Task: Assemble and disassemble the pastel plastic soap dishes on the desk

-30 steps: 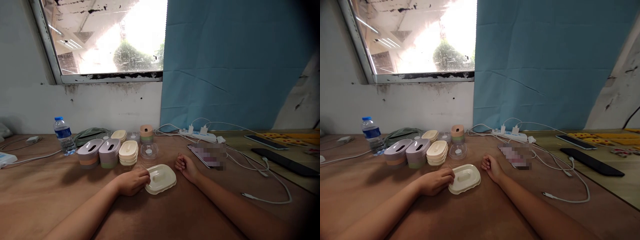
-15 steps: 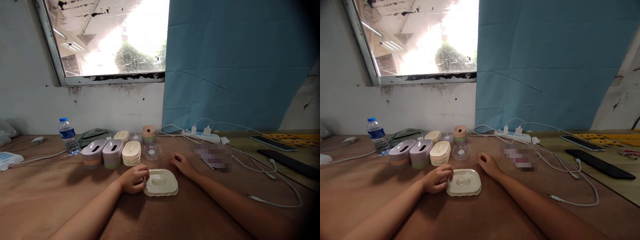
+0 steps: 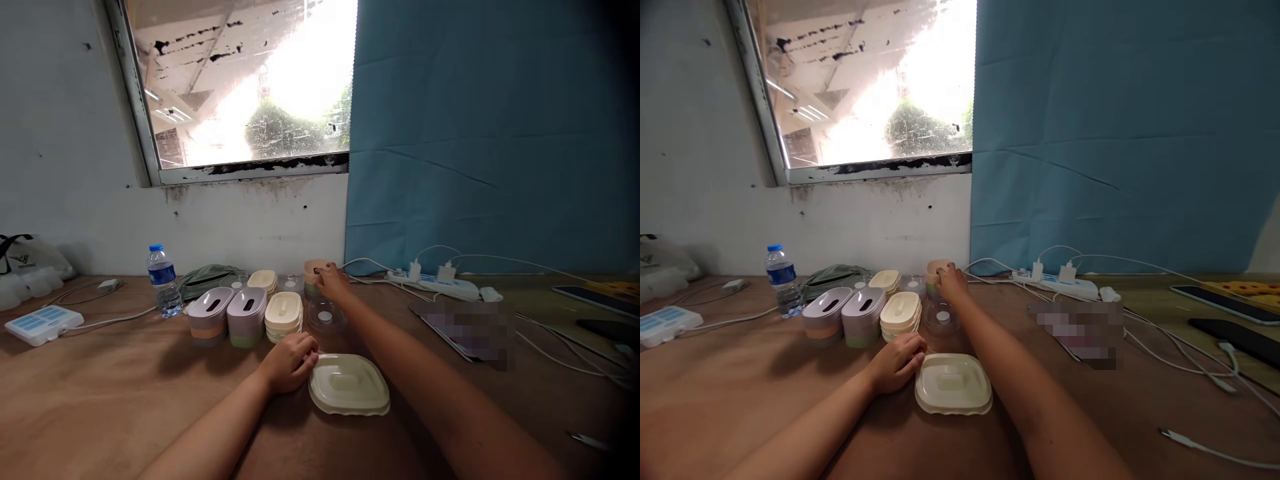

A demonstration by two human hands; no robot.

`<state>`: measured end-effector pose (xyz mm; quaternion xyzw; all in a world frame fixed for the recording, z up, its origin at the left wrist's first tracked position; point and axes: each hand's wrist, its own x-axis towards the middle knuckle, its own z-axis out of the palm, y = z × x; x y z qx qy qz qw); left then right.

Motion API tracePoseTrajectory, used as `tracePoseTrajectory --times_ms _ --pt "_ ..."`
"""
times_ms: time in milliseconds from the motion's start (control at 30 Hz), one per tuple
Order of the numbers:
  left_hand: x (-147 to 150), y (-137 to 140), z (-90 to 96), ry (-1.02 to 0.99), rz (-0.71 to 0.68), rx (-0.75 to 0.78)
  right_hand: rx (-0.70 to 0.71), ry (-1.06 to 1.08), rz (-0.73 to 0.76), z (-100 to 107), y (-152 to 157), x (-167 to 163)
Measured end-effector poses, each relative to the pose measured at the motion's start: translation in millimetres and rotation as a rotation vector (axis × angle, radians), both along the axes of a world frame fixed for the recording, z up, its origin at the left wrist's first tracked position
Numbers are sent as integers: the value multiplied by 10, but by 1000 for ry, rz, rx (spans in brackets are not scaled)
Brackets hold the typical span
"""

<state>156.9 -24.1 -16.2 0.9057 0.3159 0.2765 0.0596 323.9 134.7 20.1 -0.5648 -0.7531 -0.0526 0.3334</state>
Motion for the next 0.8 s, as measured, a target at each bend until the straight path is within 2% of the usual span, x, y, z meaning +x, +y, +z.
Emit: tracePoseTrajectory --times_ms 200,433,533,633,700,800 --pt "-6 17 -15 4 -6 -5 19 6 48 11 57 57" --pt "-8 10 -13 -102 14 -93 129 216 197 214 -44 298" --pt "-24 40 -42 -294 -38 -282 134 294 310 274 -272 414" --pt "-57 116 -106 -580 -235 -588 91 339 433 280 -647 547" --pt "-80 170 -148 -738 -347 -702 -56 484 612 257 -938 642" --pt "-102 214 -185 -831 -417 -765 -230 481 729 191 -1325 804"
